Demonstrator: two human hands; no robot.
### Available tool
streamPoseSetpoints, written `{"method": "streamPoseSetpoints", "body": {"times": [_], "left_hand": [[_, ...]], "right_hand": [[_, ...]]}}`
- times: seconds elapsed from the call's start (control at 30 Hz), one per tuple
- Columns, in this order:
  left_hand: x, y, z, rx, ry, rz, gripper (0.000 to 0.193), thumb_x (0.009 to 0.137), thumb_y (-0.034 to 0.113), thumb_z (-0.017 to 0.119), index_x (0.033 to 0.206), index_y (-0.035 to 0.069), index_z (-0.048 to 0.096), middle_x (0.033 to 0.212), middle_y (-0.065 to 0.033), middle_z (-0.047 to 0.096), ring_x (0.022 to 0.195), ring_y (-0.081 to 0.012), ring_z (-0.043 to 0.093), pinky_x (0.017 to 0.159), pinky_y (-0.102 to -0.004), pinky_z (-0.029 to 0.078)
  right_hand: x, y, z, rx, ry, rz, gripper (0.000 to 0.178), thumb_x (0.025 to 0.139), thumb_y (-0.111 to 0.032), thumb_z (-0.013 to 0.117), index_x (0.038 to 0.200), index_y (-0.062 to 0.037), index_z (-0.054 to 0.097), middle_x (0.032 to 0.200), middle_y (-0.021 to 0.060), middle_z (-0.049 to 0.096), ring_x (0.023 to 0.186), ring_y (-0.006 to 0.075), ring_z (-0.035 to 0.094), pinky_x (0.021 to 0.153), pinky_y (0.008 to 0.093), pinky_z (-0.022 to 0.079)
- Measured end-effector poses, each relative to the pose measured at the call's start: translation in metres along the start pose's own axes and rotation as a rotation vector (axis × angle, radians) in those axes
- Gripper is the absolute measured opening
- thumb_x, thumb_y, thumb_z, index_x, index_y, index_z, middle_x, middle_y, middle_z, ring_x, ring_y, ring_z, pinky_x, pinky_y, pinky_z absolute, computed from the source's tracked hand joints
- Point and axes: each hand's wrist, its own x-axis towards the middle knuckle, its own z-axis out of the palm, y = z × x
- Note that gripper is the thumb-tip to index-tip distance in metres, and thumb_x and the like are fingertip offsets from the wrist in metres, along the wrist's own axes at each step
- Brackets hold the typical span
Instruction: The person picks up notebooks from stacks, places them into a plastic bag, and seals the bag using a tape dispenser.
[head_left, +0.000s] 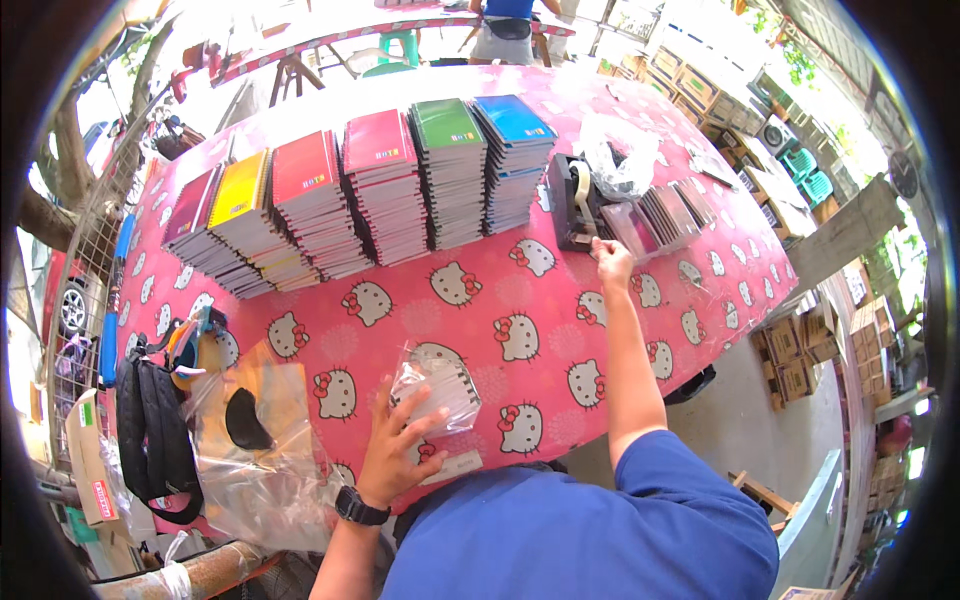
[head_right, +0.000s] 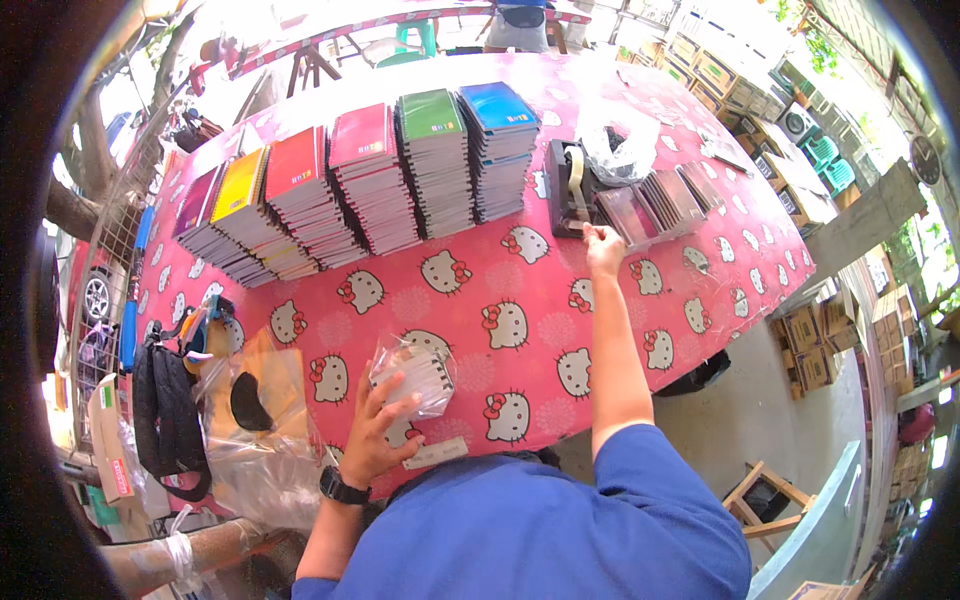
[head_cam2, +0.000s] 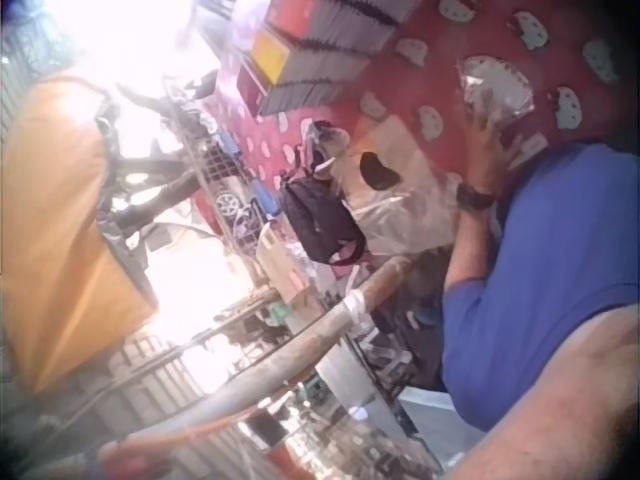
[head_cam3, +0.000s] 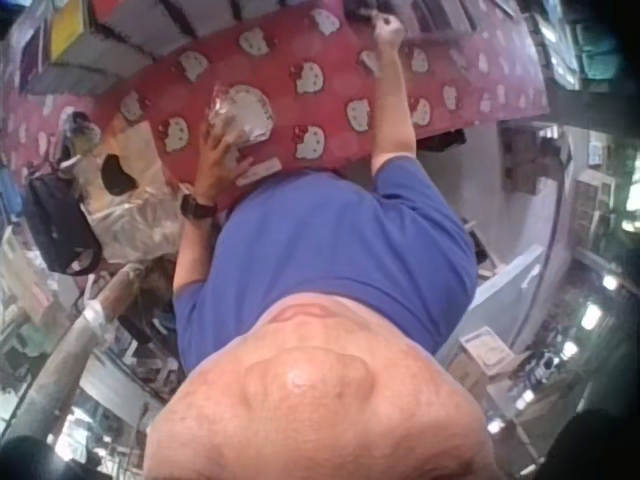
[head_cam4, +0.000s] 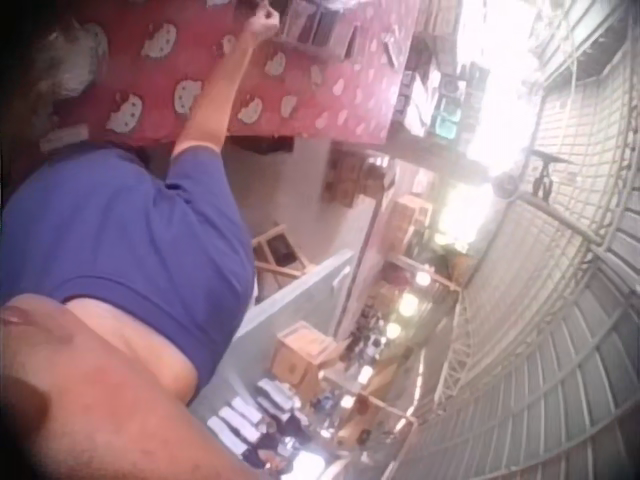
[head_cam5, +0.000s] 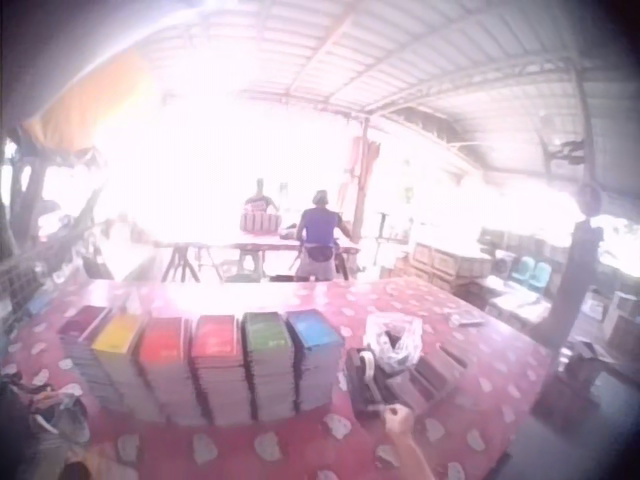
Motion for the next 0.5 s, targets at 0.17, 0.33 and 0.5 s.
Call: {"method": "streamPoseSetpoints", "body": {"times": [0.17,0.33,0.5], "left_hand": [[0.005,0.002,0.002,-0.017,-0.014,0.024,0.062,0.058,0.017,0.076,0.115,0.024,0.055,0.136,-0.0015,0.039,0.133,-0.0400,0.016,0.105,-0.0538,0.023],[0.000,-0.003,-0.008,0.088,-0.100,-0.002,0.070,0.057,0.020,0.077,0.122,0.028,0.053,0.140,0.0015,0.034,0.133,-0.0403,0.013,0.106,-0.0546,0.020],[0.002,0.006,-0.022,0.189,-0.180,-0.018,0.072,0.056,0.024,0.077,0.123,0.028,0.052,0.142,-0.0009,0.031,0.135,-0.0392,0.010,0.107,-0.0540,0.018]], "right_hand": [[0.004,-0.001,0.022,0.633,-0.603,0.859,0.013,0.080,-0.019,0.069,0.074,-0.0133,0.059,0.061,-0.0048,0.054,0.047,0.0063,0.044,0.042,0.0224,0.033],[-0.102,-0.187,0.018,0.457,-1.442,0.380,0.017,0.084,-0.022,0.064,0.081,-0.0050,0.060,0.062,-0.0027,0.052,0.055,0.0028,0.044,0.048,0.0180,0.034],[-0.165,-0.259,0.011,0.054,-1.651,-0.268,0.037,0.078,-0.036,0.066,0.068,-0.0005,0.062,0.059,0.0010,0.055,0.051,0.0103,0.048,0.047,0.0290,0.039]]}}
